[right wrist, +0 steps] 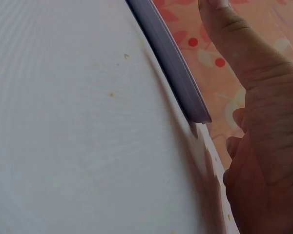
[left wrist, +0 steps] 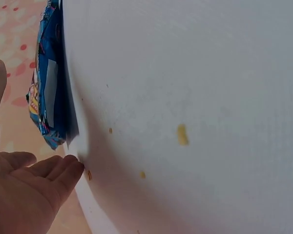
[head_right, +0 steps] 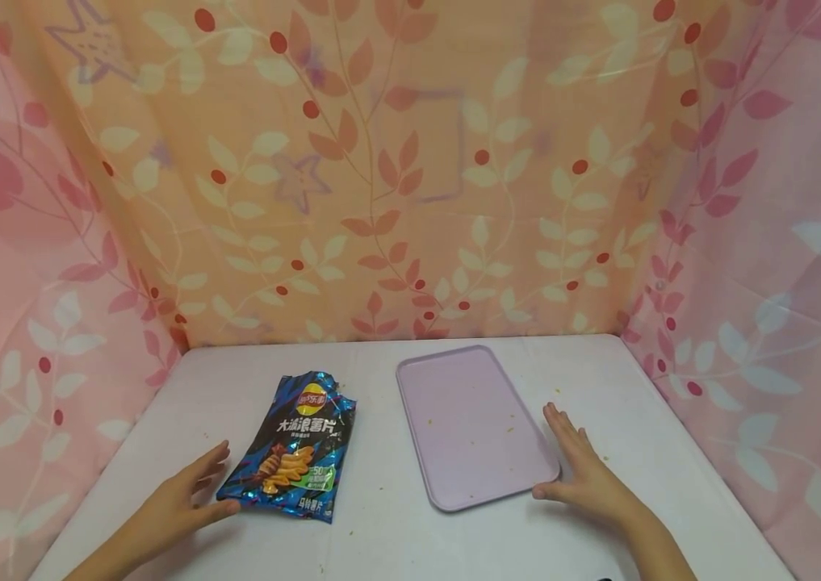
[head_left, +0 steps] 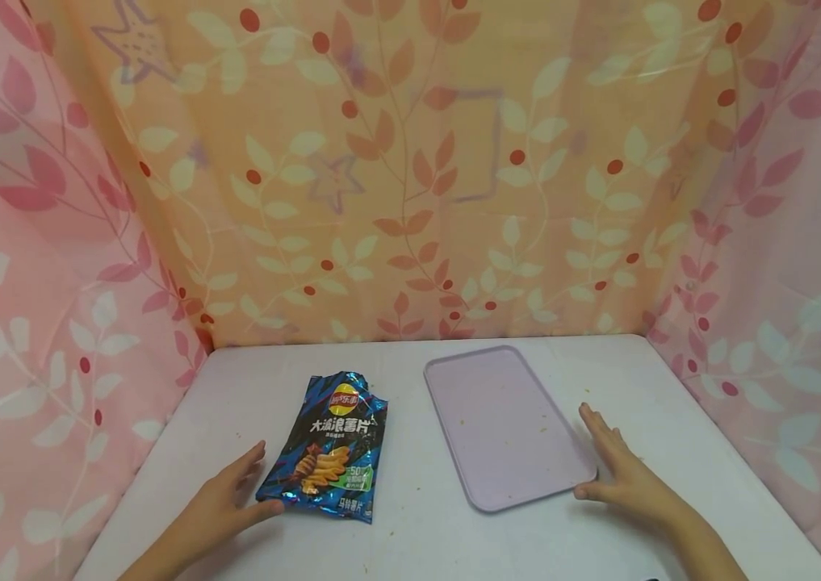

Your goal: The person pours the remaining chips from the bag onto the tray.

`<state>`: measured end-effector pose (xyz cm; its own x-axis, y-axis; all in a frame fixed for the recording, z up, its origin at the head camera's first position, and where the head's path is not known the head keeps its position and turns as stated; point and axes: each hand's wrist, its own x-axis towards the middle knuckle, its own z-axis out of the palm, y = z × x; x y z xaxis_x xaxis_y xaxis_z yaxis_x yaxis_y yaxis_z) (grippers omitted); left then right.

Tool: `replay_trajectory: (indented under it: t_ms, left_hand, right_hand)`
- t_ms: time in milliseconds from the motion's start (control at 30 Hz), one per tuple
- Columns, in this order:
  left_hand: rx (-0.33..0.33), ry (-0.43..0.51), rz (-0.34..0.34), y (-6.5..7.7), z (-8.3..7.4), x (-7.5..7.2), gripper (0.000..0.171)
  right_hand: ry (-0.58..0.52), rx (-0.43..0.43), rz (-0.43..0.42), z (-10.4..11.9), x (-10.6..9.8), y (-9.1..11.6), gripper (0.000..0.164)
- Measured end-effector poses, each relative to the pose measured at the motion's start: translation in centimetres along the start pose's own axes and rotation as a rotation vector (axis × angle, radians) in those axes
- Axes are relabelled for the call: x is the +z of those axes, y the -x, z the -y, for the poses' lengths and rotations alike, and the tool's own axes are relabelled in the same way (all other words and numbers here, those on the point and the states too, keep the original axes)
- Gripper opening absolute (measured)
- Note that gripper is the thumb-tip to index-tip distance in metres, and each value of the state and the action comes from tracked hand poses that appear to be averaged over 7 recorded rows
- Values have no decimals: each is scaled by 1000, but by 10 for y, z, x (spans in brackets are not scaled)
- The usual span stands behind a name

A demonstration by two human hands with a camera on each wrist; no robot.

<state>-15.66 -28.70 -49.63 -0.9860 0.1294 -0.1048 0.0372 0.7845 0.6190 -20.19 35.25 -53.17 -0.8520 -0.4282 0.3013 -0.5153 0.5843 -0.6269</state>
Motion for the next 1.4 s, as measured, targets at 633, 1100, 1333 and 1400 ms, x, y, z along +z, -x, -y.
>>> replay_trajectory:
  t_ms: [633,1100,1333,1400]
  left_hand:
    - [-116,166,-37,-20,2,15,98]
    - [-220,496,-54,-20,-4,22,67]
    - [-242,589,-116,-18,-8,27,57]
    - [-233,595,-138,-17,-10,28,56]
  right_hand:
    - [-32,155,39,-6,9,10,107]
    - [84,153,52,-18,9,-3,98]
    - [106,104,79,-22,1,-17,98]
    - [108,88,85,-23,-2,-23,98]
